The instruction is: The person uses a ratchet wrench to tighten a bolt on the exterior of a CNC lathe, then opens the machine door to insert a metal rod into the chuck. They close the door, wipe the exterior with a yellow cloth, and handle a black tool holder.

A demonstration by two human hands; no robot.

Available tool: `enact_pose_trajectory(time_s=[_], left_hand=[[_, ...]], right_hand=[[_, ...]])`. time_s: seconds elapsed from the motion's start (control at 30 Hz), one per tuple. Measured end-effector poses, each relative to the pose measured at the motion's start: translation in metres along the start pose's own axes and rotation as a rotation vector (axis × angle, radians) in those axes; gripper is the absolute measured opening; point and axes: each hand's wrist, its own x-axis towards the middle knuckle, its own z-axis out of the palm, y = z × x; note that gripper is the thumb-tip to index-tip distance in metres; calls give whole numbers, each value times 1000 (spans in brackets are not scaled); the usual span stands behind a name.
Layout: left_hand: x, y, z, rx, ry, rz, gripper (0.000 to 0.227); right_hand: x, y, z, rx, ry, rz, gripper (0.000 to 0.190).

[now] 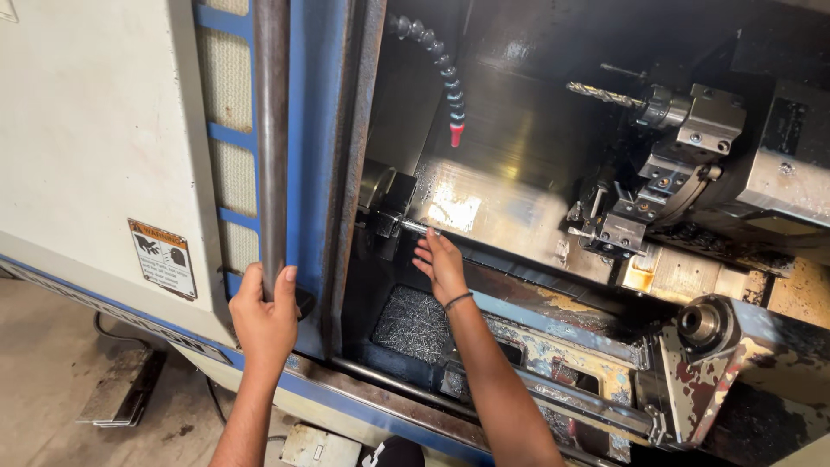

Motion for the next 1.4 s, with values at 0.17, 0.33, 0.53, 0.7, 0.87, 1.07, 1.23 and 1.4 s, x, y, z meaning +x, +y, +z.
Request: enact_pose_trajectory(time_s=[0.17,0.33,0.53,0.7,0.87,1.07,1.23,1.4], left_hand=[[-2,-3,2,-27,-3,8,25],[-1,-1,1,-32,-12,-12,26],[0,-1,0,4,7,38,28],[-1,-8,1,-2,31,115,27],[-3,-7,1,-21,18,102,27],[-3,-3,0,-51,-20,84,30],[-4,-2,1,-64,-10,92,31],[-5,-6,1,-60,-3,116,31]], right_hand=[[15,13,3,137,16,-29,32],[9,6,4,174,60,-63,34],[-38,-26,-19,129,109,-328,37],[-114,-47,-57,-122,27,-605,36],[-179,-64,-89,61,-35,-398,39],[-212,-71,-107,193,-189,-385,36],[-222,-76,-118,224,-243,-387,35],[-222,-84,-129,273,-287,-384,37]])
